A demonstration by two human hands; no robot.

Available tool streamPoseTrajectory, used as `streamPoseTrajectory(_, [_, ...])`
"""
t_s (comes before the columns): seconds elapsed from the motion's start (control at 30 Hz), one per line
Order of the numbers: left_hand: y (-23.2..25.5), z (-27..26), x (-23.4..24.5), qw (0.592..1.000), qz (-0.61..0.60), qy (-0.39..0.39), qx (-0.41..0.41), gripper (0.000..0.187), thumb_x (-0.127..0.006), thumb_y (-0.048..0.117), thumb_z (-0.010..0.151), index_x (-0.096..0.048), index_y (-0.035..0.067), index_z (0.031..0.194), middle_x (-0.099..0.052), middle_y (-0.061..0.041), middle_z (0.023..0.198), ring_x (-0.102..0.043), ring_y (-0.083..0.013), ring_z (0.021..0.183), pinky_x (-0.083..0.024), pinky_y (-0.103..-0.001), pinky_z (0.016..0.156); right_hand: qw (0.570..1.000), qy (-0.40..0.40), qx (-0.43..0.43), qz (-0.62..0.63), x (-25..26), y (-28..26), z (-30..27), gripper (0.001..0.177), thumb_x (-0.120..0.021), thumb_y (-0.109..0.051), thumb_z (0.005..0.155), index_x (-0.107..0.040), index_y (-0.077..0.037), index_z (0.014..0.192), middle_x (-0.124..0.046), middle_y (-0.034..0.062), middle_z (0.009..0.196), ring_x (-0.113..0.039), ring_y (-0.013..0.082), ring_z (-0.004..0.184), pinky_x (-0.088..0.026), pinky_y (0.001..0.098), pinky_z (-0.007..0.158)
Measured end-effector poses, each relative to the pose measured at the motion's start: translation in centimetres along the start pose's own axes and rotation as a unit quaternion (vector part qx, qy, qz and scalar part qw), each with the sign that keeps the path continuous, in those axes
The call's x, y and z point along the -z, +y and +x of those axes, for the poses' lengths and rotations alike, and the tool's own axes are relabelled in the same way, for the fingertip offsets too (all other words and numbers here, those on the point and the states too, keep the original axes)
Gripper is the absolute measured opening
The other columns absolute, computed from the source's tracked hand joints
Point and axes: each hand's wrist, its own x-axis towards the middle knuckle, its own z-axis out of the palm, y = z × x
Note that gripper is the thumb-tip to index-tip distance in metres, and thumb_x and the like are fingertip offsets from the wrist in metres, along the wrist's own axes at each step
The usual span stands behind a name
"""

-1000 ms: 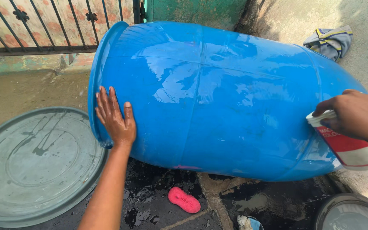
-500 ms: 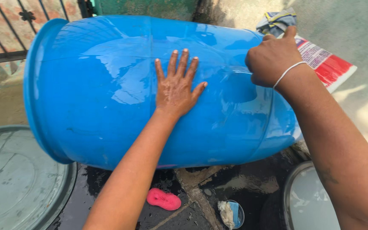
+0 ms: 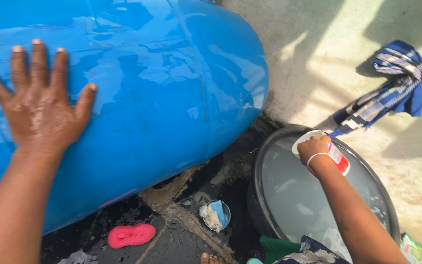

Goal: The person cleans the exterior of a blue plastic barrel by pouring soapy water from a container over it and scrubbing the surface by hand.

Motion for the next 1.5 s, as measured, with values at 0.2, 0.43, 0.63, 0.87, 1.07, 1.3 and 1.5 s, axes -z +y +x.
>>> streamPoseTrajectory(0.2, [-4.7, -1.0, -5.2, 0.999, -0.010, 0.007, -0.033, 0.069, -0.051, 0.047, 0.108, -0.039, 0.002, 0.158, -0.037, -0.028, 0.159, -0.038, -0.0461, 0.149, -0.033, -0.064, 0.117, 0.984, 0.015, 0.124, -0.126, -4.4, -4.8, -1.7, 0.025, -0.055, -0.022, 0.096, -0.078, -0.015, 0.103, -0.077, 0.0071, 0.102, -0.069, 0.0276, 0.102, -0.031, 0.0717, 0.095])
streamPoseTrajectory(0.43, [-3.6, -1.0, -2.3, 0.997, 0.051, 0.043, -0.039, 0.064, -0.062, 0.043, 0.114, -0.044, 0.000, 0.157, -0.038, -0.032, 0.161, -0.044, -0.0481, 0.146, -0.044, -0.060, 0.119, 0.976, -0.027, 0.212, -0.030, -2.7, -8.5, -1.5, 0.020, -0.066, -0.020, 0.087, -0.079, -0.014, 0.100, -0.075, 0.0067, 0.104, -0.065, 0.0260, 0.108, -0.029, 0.0740, 0.101])
streamPoseTrajectory(0.63, [1.7, 0.1, 1.3, 0.999, 0.026, 0.031, -0.002, 0.068, -0.050, 0.055, 0.103, -0.051, 0.007, 0.151, -0.037, -0.023, 0.163, -0.021, -0.0426, 0.155, -0.010, -0.078, 0.118, 0.977, -0.084, 0.101, 0.166, -2.6, -3.3, -1.3, 0.031, -0.077, -0.030, 0.082, -0.075, -0.017, 0.111, -0.073, 0.0107, 0.116, -0.071, 0.0293, 0.112, -0.057, 0.0460, 0.094])
streamPoseTrajectory(0.87, [1.7, 2.5, -0.4, 0.995, 0.094, -0.009, 0.043, 0.067, -0.065, 0.066, 0.099, -0.063, 0.006, 0.130, -0.047, -0.022, 0.149, -0.031, -0.0425, 0.149, -0.015, -0.069, 0.123, 0.956, -0.063, 0.047, 0.283, 4.3, 4.3, -4.9, 0.041, -0.083, -0.029, 0.075, -0.077, -0.019, 0.115, -0.077, 0.0099, 0.111, -0.072, 0.0281, 0.104, -0.058, 0.0391, 0.092])
streamPoseTrajectory(1.07, [11.5, 8.1, -9.7, 0.993, 0.042, -0.078, -0.078, 0.085, -0.055, 0.076, 0.085, -0.044, 0.023, 0.151, -0.029, -0.017, 0.161, -0.018, -0.0407, 0.148, -0.002, -0.079, 0.108, 0.944, 0.105, 0.109, 0.294, 19.8, 5.6, -4.7, 0.035, -0.078, -0.032, 0.070, -0.082, -0.017, 0.101, -0.078, 0.0143, 0.094, -0.074, 0.0309, 0.089, -0.058, 0.0421, 0.083])
streamPoseTrajectory(1.3, [19.0, 9.9, -16.0, 0.964, 0.090, -0.154, -0.197, 0.071, -0.049, 0.067, 0.092, -0.044, 0.028, 0.150, -0.025, -0.009, 0.166, -0.014, -0.0310, 0.155, -0.002, -0.080, 0.112, 0.908, 0.264, 0.169, 0.278, 34.3, 4.7, -2.0, 0.034, -0.076, -0.032, 0.073, -0.082, -0.013, 0.100, -0.076, 0.0162, 0.085, -0.073, 0.0331, 0.077, -0.057, 0.0445, 0.074])
streamPoseTrajectory(1.5, [11.3, 8.3, -11.2, 0.977, 0.058, -0.091, -0.185, 0.077, -0.046, 0.071, 0.092, -0.039, 0.029, 0.155, -0.027, -0.009, 0.165, -0.022, -0.0340, 0.151, -0.009, -0.071, 0.116, 0.892, 0.320, 0.094, 0.305, 31.2, 7.6, -0.4, 0.041, -0.078, -0.041, 0.082, -0.079, -0.010, 0.109, -0.078, 0.0152, 0.092, -0.076, 0.0293, 0.075, -0.059, 0.0407, 0.075])
